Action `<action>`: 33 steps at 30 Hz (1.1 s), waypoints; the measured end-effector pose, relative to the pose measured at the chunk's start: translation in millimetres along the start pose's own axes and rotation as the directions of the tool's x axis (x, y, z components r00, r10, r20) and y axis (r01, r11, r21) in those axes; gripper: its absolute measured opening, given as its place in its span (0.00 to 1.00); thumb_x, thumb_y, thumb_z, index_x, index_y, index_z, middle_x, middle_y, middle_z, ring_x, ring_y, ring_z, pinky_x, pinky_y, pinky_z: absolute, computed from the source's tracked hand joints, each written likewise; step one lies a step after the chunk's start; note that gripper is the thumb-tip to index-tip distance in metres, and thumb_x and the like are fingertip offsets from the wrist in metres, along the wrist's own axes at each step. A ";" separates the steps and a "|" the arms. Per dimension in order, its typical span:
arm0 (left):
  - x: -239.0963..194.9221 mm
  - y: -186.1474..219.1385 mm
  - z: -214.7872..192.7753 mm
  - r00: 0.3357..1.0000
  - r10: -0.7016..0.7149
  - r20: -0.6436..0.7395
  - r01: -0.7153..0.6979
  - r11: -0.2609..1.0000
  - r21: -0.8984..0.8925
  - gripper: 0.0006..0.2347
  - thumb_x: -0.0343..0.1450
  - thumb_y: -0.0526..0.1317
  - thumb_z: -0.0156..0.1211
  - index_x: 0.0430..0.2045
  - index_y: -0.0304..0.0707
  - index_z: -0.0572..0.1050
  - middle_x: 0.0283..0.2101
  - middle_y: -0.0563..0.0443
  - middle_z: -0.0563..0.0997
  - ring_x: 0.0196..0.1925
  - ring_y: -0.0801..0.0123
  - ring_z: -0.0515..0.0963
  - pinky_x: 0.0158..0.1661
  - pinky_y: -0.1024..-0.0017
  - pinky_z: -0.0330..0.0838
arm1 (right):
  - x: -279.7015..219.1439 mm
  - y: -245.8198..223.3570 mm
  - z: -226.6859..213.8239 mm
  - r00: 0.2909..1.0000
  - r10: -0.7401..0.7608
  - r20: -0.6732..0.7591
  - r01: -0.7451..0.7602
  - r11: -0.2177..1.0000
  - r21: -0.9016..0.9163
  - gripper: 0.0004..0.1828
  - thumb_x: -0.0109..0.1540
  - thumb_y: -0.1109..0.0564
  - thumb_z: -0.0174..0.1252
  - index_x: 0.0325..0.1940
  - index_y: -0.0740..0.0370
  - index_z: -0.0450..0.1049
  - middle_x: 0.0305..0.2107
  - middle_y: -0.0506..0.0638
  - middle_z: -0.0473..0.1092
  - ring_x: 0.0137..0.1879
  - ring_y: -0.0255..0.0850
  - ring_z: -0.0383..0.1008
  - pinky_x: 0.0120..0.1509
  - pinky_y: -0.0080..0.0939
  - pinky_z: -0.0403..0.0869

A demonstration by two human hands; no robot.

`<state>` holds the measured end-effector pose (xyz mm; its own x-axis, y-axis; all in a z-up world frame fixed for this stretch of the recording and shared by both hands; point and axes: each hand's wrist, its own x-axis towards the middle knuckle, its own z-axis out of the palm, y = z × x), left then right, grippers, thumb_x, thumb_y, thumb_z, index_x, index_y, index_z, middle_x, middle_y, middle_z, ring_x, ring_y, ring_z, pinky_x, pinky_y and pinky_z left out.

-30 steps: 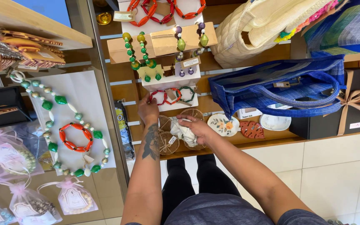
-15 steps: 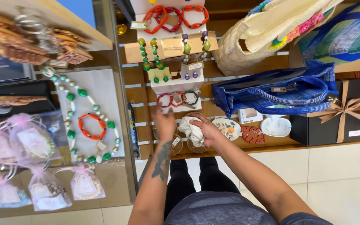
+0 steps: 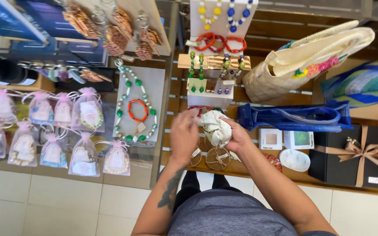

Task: Wiping jewelry items with a cloth and arranging them on a display stand in a retail setting.

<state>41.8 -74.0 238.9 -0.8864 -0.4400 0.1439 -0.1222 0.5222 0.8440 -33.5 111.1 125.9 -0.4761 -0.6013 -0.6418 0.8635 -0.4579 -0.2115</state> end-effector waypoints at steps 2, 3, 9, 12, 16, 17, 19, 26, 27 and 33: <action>17.1 -4.5 -33.6 0.994 0.042 -0.101 -0.029 0.992 0.122 0.08 0.72 0.35 0.59 0.43 0.33 0.79 0.48 0.41 0.81 0.52 0.48 0.79 0.54 0.57 0.72 | -11.9 -5.8 21.8 1.000 -0.005 -0.003 0.005 1.000 -0.029 0.21 0.65 0.54 0.57 0.62 0.60 0.72 0.51 0.54 0.76 0.53 0.48 0.79 0.59 0.53 0.77; 25.3 -7.4 -49.8 0.979 0.090 -0.181 -0.044 0.969 0.244 0.08 0.72 0.35 0.60 0.43 0.33 0.78 0.47 0.41 0.81 0.51 0.47 0.77 0.54 0.54 0.70 | -17.7 -8.5 31.6 1.000 -0.012 -0.017 0.011 0.999 -0.046 0.22 0.64 0.54 0.57 0.62 0.60 0.72 0.52 0.55 0.76 0.54 0.49 0.79 0.60 0.54 0.76; 37.5 -69.6 -84.7 0.969 -0.049 -0.241 0.205 0.704 0.680 0.10 0.64 0.41 0.67 0.34 0.36 0.81 0.44 0.44 0.81 0.49 0.47 0.74 0.48 0.46 0.59 | -33.0 -11.9 60.9 0.998 -0.032 0.045 0.035 0.997 -0.068 0.22 0.64 0.55 0.57 0.62 0.61 0.71 0.53 0.56 0.75 0.56 0.50 0.78 0.63 0.55 0.75; 37.4 -93.2 -79.9 0.973 -0.066 -0.220 0.204 0.687 0.698 0.08 0.62 0.41 0.68 0.29 0.40 0.81 0.43 0.46 0.81 0.50 0.48 0.73 0.50 0.47 0.57 | -37.3 -11.3 68.3 0.996 -0.027 0.084 0.033 0.997 -0.068 0.22 0.65 0.54 0.57 0.63 0.63 0.71 0.53 0.57 0.75 0.57 0.50 0.77 0.63 0.54 0.75; 36.6 -92.6 -85.9 0.974 -0.033 -0.222 0.183 0.688 0.702 0.07 0.60 0.40 0.67 0.28 0.41 0.82 0.44 0.45 0.81 0.50 0.47 0.73 0.49 0.48 0.56 | -41.5 -9.6 71.8 0.994 -0.036 0.099 0.044 0.996 -0.076 0.22 0.65 0.54 0.57 0.63 0.63 0.71 0.53 0.57 0.75 0.57 0.49 0.77 0.64 0.53 0.75; 34.2 -90.6 -88.7 0.973 -0.017 -0.231 0.175 0.706 0.686 0.07 0.62 0.39 0.67 0.29 0.40 0.81 0.43 0.45 0.81 0.49 0.47 0.74 0.50 0.47 0.55 | -42.1 -8.7 69.5 0.994 -0.024 0.102 0.031 0.997 -0.068 0.22 0.65 0.54 0.56 0.63 0.64 0.71 0.53 0.57 0.75 0.57 0.50 0.77 0.64 0.53 0.75; 41.5 -73.7 -97.5 0.970 0.011 -0.243 0.159 0.727 0.668 0.07 0.63 0.39 0.66 0.31 0.40 0.81 0.42 0.44 0.82 0.48 0.47 0.74 0.51 0.47 0.54 | -42.2 -12.3 72.5 0.993 -0.022 0.114 0.029 0.998 -0.062 0.22 0.65 0.54 0.56 0.63 0.64 0.71 0.53 0.57 0.75 0.57 0.50 0.77 0.64 0.53 0.75; 43.0 -11.0 -110.5 0.979 -0.147 -0.142 0.118 0.973 -0.197 0.11 0.73 0.41 0.61 0.41 0.30 0.76 0.36 0.47 0.84 0.42 0.62 0.82 0.50 0.60 0.70 | -67.2 -20.4 107.6 0.994 -0.049 0.101 0.053 0.998 -0.032 0.22 0.67 0.53 0.54 0.64 0.64 0.70 0.54 0.57 0.75 0.58 0.50 0.77 0.64 0.54 0.75; 41.4 -7.3 -107.2 0.989 -0.133 -0.071 0.087 0.885 -0.458 0.12 0.74 0.42 0.61 0.42 0.28 0.75 0.37 0.47 0.84 0.42 0.66 0.82 0.45 0.66 0.75 | -71.5 -23.4 115.7 0.987 -0.058 0.153 0.062 0.998 -0.024 0.23 0.68 0.52 0.53 0.65 0.65 0.70 0.54 0.58 0.75 0.59 0.50 0.77 0.63 0.53 0.75; 28.2 11.6 -66.6 0.921 -0.170 0.350 0.389 0.398 -0.830 0.26 0.79 0.56 0.46 0.51 0.25 0.76 0.37 0.44 0.83 0.38 0.66 0.83 0.45 0.67 0.77 | -92.1 -32.7 162.0 0.860 -0.427 0.281 0.488 0.848 -0.206 0.19 0.73 0.52 0.53 0.66 0.59 0.64 0.54 0.55 0.73 0.58 0.47 0.76 0.64 0.56 0.74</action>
<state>45.1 -129.0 287.1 -0.9519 -0.2386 -0.1922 -0.0230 -0.5700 0.8213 -44.8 75.3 311.4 -0.8245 -0.5052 -0.2547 0.5342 -0.5469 -0.6446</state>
